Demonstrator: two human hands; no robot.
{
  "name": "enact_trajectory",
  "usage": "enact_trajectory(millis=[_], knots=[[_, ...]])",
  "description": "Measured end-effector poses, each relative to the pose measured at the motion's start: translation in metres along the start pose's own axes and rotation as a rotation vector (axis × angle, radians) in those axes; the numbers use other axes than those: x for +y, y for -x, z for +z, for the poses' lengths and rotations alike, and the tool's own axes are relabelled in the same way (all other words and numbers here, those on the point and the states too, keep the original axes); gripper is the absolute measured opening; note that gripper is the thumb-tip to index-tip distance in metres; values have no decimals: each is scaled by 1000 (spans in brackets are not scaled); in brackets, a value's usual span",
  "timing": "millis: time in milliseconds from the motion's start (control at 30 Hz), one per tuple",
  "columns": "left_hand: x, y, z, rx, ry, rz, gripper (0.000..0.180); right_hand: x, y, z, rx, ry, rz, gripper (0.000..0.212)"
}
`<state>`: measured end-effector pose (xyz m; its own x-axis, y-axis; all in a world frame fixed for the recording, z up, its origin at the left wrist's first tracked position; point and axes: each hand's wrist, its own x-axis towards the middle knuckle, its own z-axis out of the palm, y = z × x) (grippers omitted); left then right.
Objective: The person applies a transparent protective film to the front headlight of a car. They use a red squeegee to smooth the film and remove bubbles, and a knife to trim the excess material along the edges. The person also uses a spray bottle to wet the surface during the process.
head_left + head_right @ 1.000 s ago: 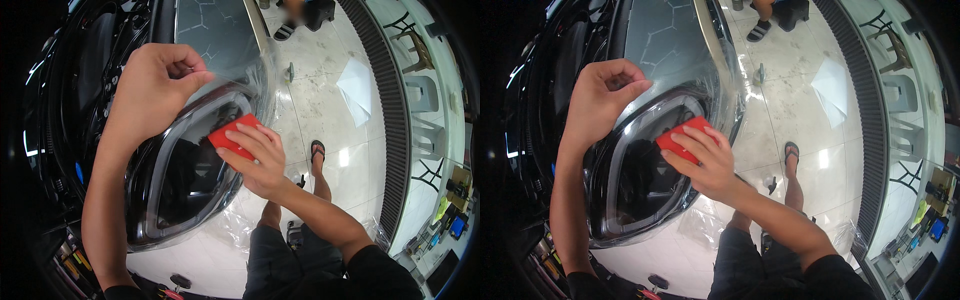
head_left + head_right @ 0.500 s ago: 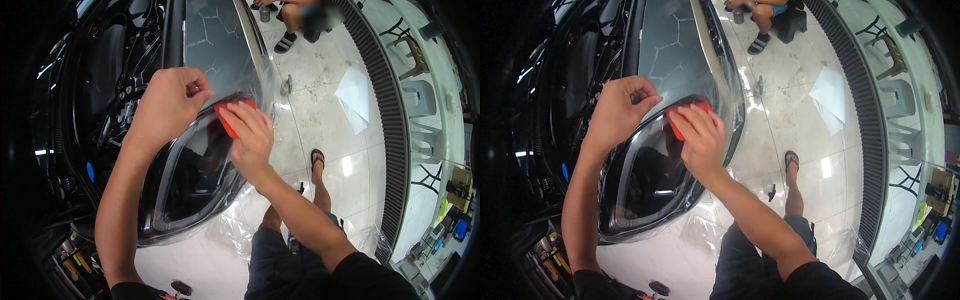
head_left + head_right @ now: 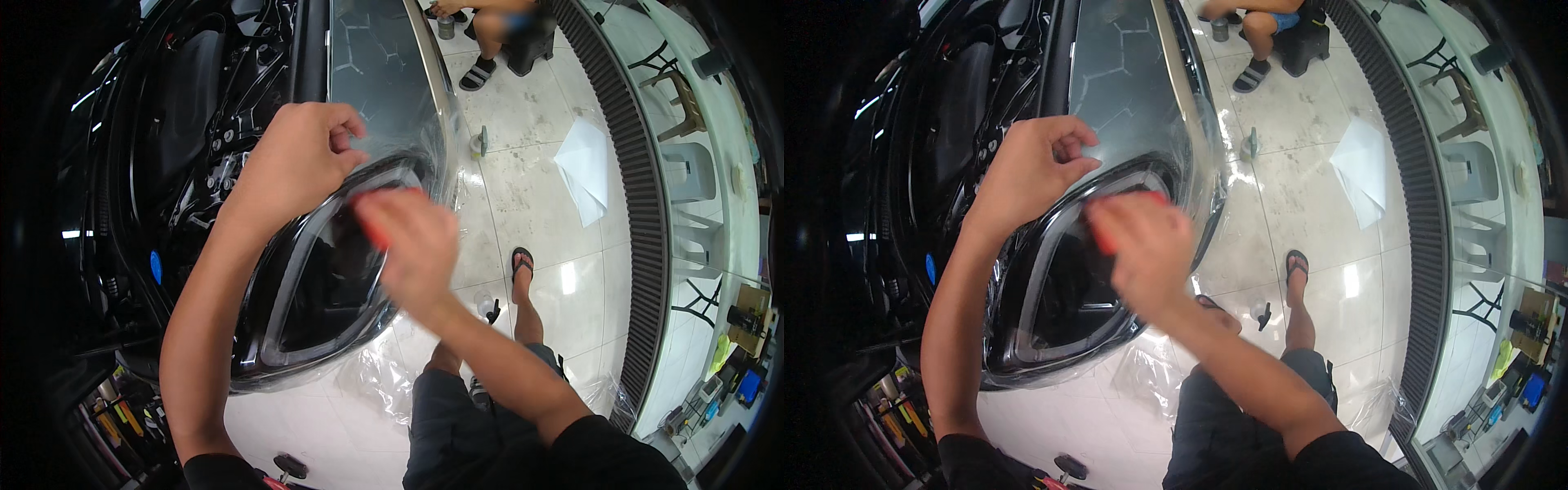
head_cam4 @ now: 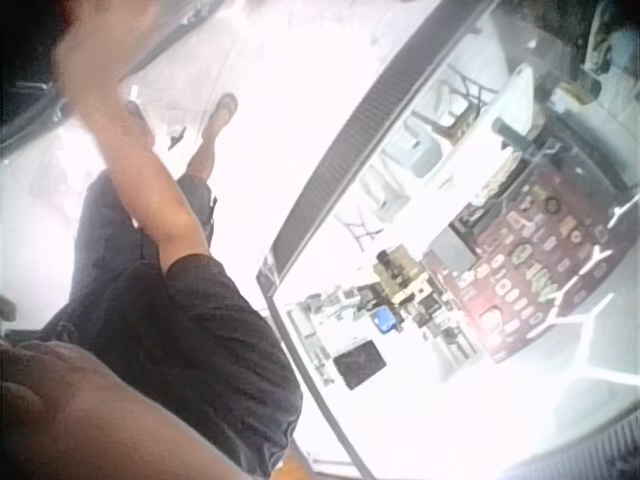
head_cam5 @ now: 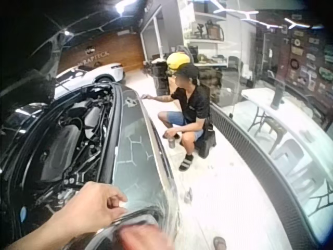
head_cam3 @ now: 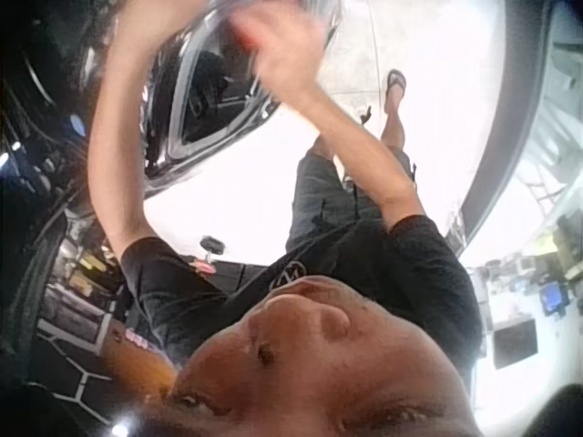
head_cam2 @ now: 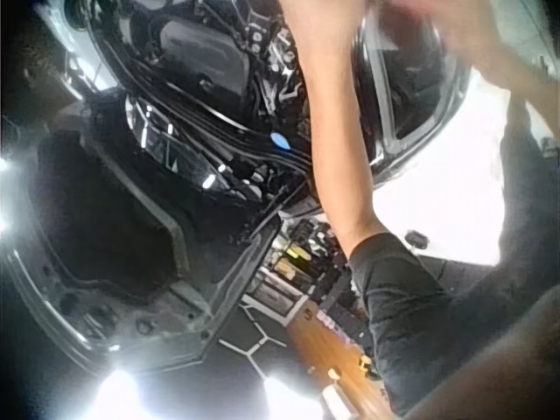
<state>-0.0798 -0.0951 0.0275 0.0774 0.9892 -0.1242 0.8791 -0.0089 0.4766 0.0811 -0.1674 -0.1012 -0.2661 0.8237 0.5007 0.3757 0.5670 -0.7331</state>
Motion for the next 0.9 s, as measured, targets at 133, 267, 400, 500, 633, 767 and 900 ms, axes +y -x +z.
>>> enact_trajectory(millis=[133, 267, 400, 500, 633, 767, 900], knots=[[3, -4, -4, -19, 2, -3, 27, -9, -3, 9, -7, 24, -99, 49], [0, -1, -5, -35, 35, -2, 30, 32, -18, -1, 17, 59, -9, 48], [-1, -2, -3, -24, 91, -12, 32, -33, -1, 8, -31, 0, -110, 50], [1, -1, -3, -39, 90, -13, 31, -9, -11, 5, 47, -14, -74, 44], [-4, 3, 0, -10, 63, 3, 27, 1, -10, -3, 54, 33, 62, 41], [10, -6, -1, 5, -15, 22, 26, -41, 12, 15, 67, -32, 16, 42], [27, -8, -2, -77, -153, -136, 26, 34, -19, 2, 160, 14, 338, 47]])
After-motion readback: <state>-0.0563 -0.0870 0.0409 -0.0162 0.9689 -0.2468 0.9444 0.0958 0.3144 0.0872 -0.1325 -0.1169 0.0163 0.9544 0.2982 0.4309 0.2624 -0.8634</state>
